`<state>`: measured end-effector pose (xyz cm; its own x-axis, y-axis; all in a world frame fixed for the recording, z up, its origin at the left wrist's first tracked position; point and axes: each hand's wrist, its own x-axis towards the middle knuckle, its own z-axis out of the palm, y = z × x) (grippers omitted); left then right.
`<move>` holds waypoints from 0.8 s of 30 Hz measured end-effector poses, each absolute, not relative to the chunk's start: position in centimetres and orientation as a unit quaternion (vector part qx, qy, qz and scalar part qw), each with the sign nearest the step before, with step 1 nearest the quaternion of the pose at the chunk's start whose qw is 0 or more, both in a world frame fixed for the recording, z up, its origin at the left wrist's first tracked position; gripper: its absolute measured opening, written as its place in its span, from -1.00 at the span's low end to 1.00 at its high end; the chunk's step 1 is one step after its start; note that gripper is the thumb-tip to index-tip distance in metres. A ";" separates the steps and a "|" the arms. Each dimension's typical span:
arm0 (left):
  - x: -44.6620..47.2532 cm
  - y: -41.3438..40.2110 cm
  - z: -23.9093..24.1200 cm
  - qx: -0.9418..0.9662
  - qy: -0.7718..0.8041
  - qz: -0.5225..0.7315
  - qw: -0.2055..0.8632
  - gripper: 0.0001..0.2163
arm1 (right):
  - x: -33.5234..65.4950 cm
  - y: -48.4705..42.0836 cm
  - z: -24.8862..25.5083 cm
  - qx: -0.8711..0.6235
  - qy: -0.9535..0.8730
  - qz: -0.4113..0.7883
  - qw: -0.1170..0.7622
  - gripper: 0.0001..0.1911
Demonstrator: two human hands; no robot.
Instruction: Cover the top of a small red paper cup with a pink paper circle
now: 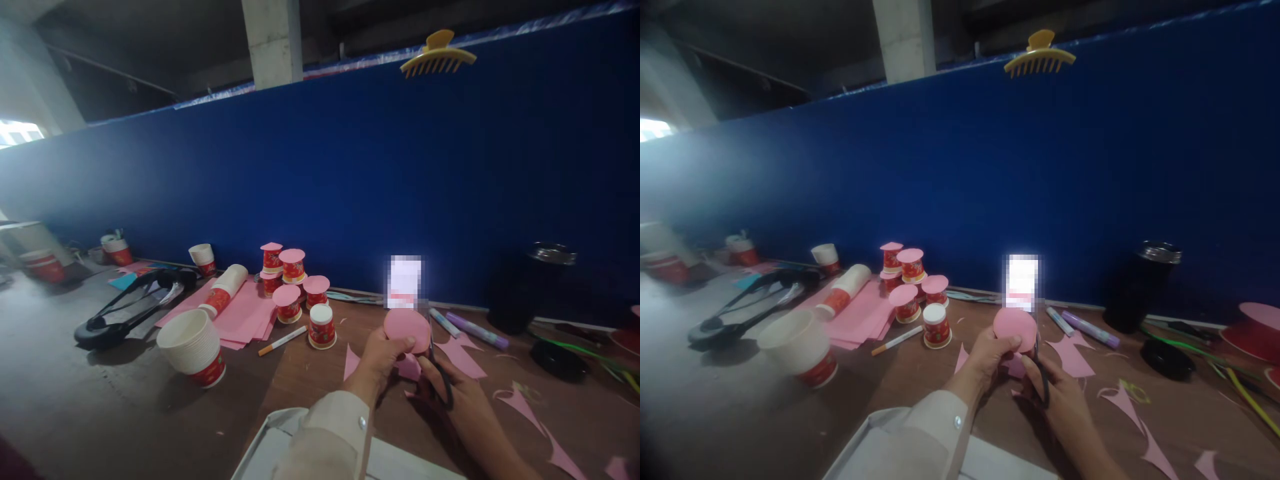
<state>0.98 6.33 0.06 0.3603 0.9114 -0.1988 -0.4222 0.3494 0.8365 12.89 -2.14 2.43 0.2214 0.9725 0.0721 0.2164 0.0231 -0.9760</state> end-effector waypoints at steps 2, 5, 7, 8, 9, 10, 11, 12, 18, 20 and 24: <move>1.0 6.4 0.0 0.356 0.346 0.448 0.744 -0.46 | 13.0 -2.1 2.3 -0.593 -0.504 0.374 0.505 -0.66; 1.0 6.3 0.0 0.358 0.340 0.451 0.744 -0.49 | 13.0 -2.0 2.3 -0.602 -0.503 0.371 0.497 -0.65; 1.0 6.3 0.1 0.354 0.339 0.449 0.748 -0.50 | 13.0 -2.0 2.3 -0.608 -0.508 0.362 0.492 -0.65; 1.0 6.2 0.2 0.352 0.341 0.448 0.748 -0.50 | 13.0 -2.0 2.3 -0.610 -0.511 0.356 0.490 -0.65; 1.0 6.2 0.2 0.351 0.345 0.448 0.746 -0.50 | 13.0 -2.0 2.3 -0.610 -0.516 0.352 0.487 -0.65; 1.0 6.2 0.3 0.351 0.348 0.448 0.745 -0.50 | 13.0 -2.0 2.4 -0.609 -0.522 0.352 0.483 -0.65; 1.0 6.2 0.3 0.352 0.349 0.449 0.743 -0.50 | 13.0 -2.0 2.4 -0.609 -0.522 0.350 0.484 -0.65; 1.0 6.1 0.3 0.355 0.348 0.451 0.741 -0.49 | 13.0 -2.0 2.5 -0.609 -0.520 0.349 0.486 -0.65; 0.9 5.9 0.7 0.346 0.355 0.451 0.742 -0.50 | 12.7 -1.9 2.4 -0.613 -0.501 0.348 0.502 -0.67; 0.8 5.8 1.0 0.343 0.365 0.451 0.739 -0.51 | 12.7 -2.0 1.9 -0.612 -0.511 0.321 0.511 -0.68; 0.7 5.8 1.3 0.345 0.390 0.445 0.729 -0.53 | 12.5 -2.3 0.8 -0.596 -0.547 0.286 0.514 -0.63</move>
